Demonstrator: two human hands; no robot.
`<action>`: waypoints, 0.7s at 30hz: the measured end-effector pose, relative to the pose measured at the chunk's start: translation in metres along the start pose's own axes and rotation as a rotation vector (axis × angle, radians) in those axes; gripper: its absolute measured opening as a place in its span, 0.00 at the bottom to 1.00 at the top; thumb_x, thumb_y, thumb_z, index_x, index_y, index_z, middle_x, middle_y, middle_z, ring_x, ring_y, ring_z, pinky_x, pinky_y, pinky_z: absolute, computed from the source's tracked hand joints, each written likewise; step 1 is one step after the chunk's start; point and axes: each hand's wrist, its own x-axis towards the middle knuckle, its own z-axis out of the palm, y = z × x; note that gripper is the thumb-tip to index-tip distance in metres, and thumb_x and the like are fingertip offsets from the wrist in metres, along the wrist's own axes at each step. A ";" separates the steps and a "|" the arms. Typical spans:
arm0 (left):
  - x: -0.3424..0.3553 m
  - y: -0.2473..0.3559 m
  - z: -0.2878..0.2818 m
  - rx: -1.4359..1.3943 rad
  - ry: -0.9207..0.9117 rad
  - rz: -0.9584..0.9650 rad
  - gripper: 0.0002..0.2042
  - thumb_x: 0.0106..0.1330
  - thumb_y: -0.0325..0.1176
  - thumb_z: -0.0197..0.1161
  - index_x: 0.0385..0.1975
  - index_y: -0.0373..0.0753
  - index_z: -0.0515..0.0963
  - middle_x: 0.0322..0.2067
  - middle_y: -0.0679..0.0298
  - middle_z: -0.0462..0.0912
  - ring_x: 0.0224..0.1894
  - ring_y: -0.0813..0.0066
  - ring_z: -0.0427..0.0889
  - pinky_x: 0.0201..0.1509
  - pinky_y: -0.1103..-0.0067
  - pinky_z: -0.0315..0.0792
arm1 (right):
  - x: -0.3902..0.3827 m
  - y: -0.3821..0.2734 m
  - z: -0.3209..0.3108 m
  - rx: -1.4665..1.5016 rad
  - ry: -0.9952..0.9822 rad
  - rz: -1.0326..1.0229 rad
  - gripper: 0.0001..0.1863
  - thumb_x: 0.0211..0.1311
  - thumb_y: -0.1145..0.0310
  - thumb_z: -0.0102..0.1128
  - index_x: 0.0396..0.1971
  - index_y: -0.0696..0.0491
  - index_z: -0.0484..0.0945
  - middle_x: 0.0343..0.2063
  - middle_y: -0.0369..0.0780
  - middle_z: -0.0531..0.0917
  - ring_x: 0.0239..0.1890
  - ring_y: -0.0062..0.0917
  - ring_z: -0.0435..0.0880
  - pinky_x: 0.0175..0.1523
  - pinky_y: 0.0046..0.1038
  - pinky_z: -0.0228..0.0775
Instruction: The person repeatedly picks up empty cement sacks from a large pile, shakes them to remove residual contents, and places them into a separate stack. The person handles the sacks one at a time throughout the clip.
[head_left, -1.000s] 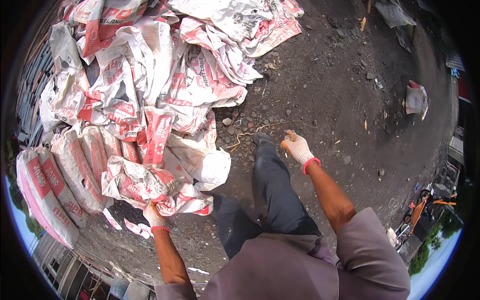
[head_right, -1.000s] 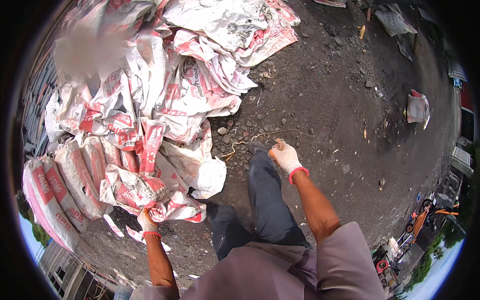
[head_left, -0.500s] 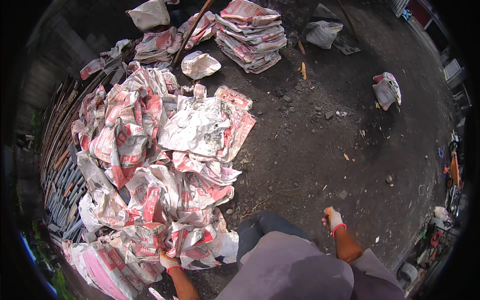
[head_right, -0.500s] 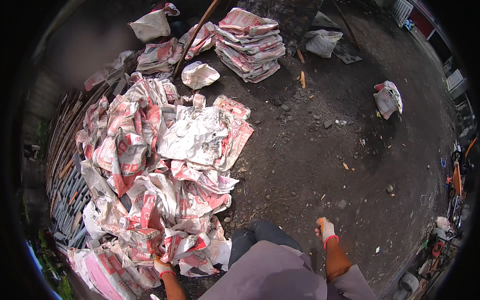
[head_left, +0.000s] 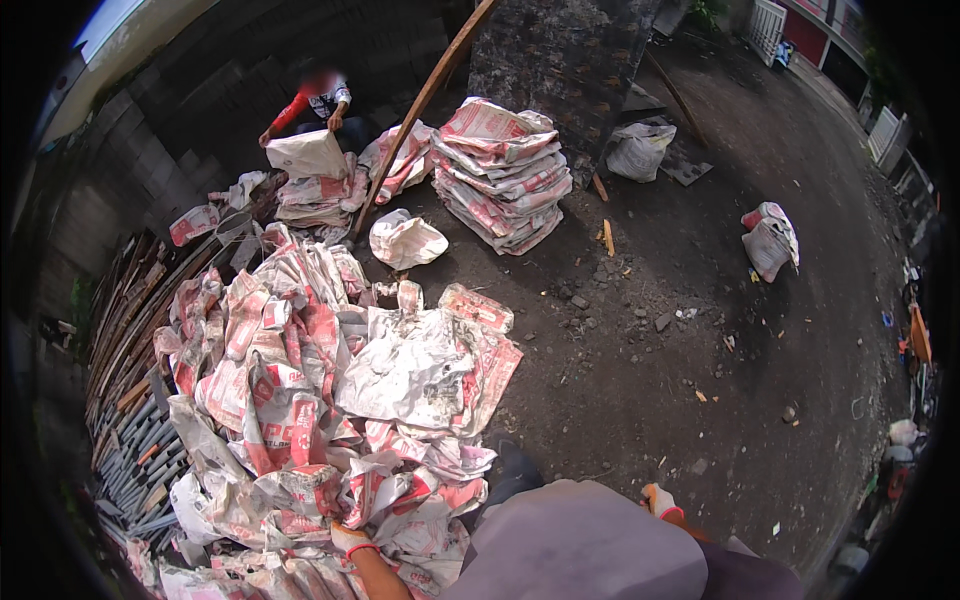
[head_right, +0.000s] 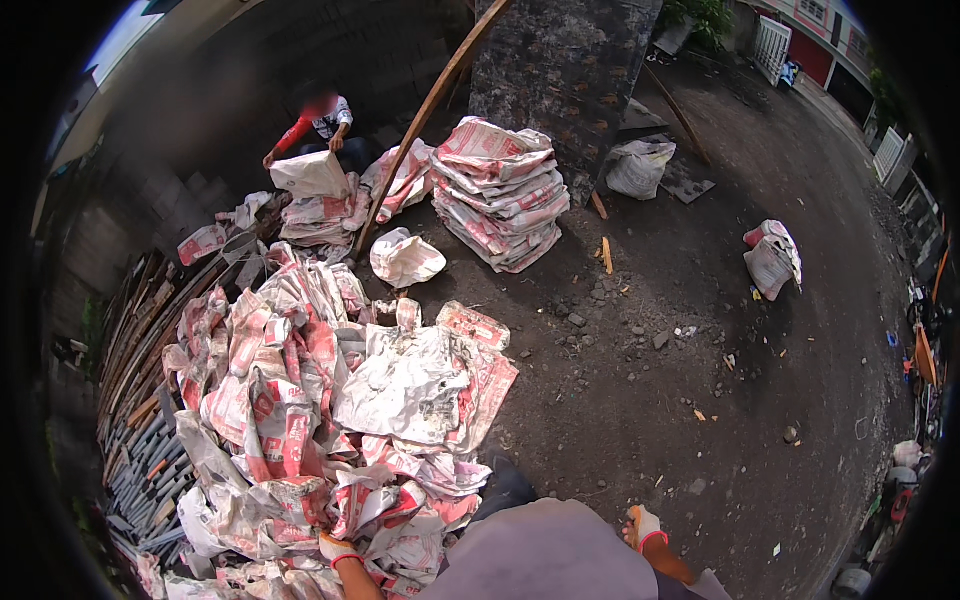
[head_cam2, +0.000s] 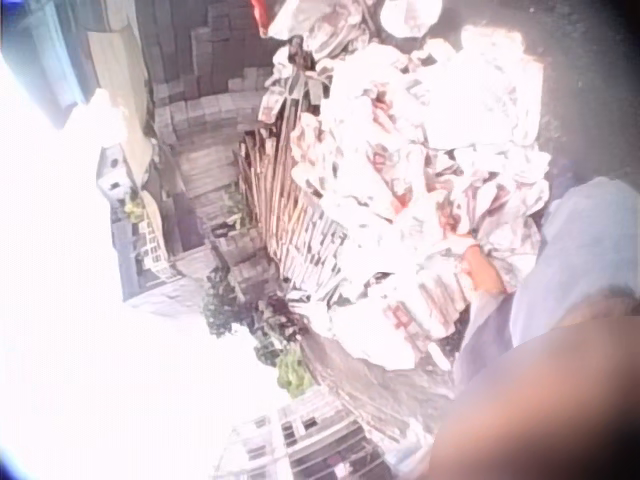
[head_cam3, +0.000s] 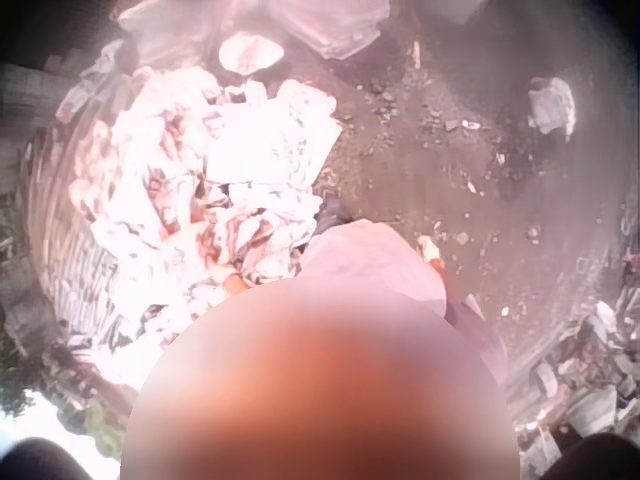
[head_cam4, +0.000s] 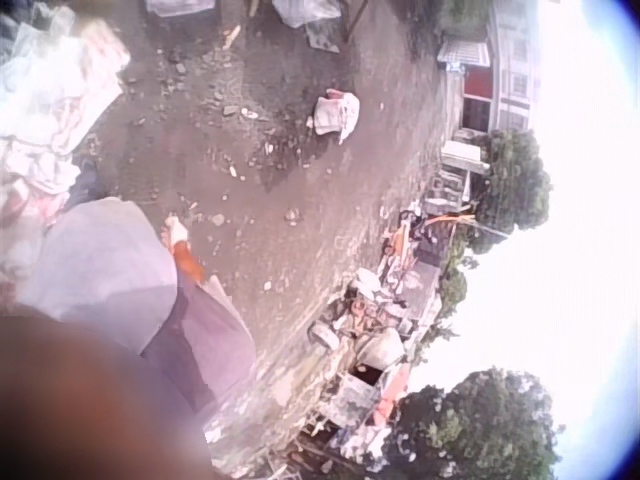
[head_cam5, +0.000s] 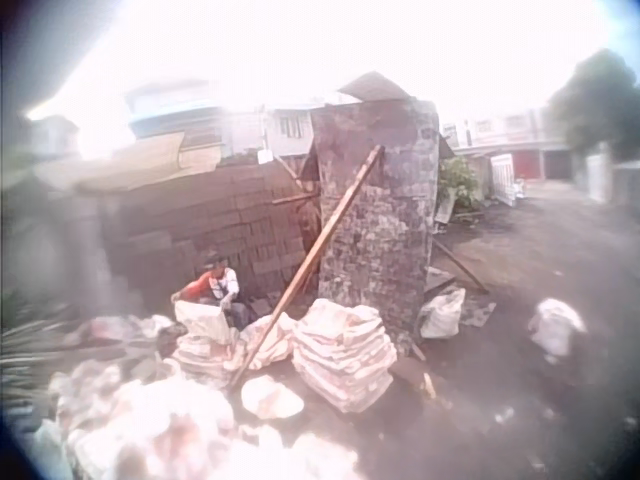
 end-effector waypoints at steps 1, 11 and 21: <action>0.011 0.016 0.023 -0.413 0.018 -0.211 0.09 0.62 0.35 0.56 0.34 0.37 0.77 0.36 0.59 0.77 0.37 0.66 0.76 0.46 0.65 0.72 | -0.006 -0.035 0.017 -0.023 -0.014 -0.036 0.17 0.59 0.52 0.58 0.39 0.49 0.74 0.30 0.39 0.73 0.22 0.30 0.74 0.24 0.34 0.64; 0.112 0.102 0.147 -0.851 0.285 -0.514 0.13 0.56 0.32 0.63 0.39 0.34 0.76 0.40 0.60 0.74 0.42 0.63 0.74 0.51 0.60 0.70 | -0.030 -0.176 0.119 -0.344 -0.082 -0.247 0.15 0.61 0.53 0.56 0.34 0.50 0.74 0.26 0.40 0.77 0.24 0.32 0.77 0.26 0.34 0.69; 0.120 0.206 0.247 -0.848 0.440 -0.500 0.09 0.53 0.27 0.62 0.33 0.31 0.77 0.34 0.60 0.76 0.33 0.65 0.77 0.40 0.64 0.74 | 0.070 -0.308 0.179 -0.894 -0.080 -0.443 0.15 0.63 0.52 0.54 0.36 0.49 0.74 0.28 0.42 0.79 0.28 0.37 0.79 0.29 0.36 0.70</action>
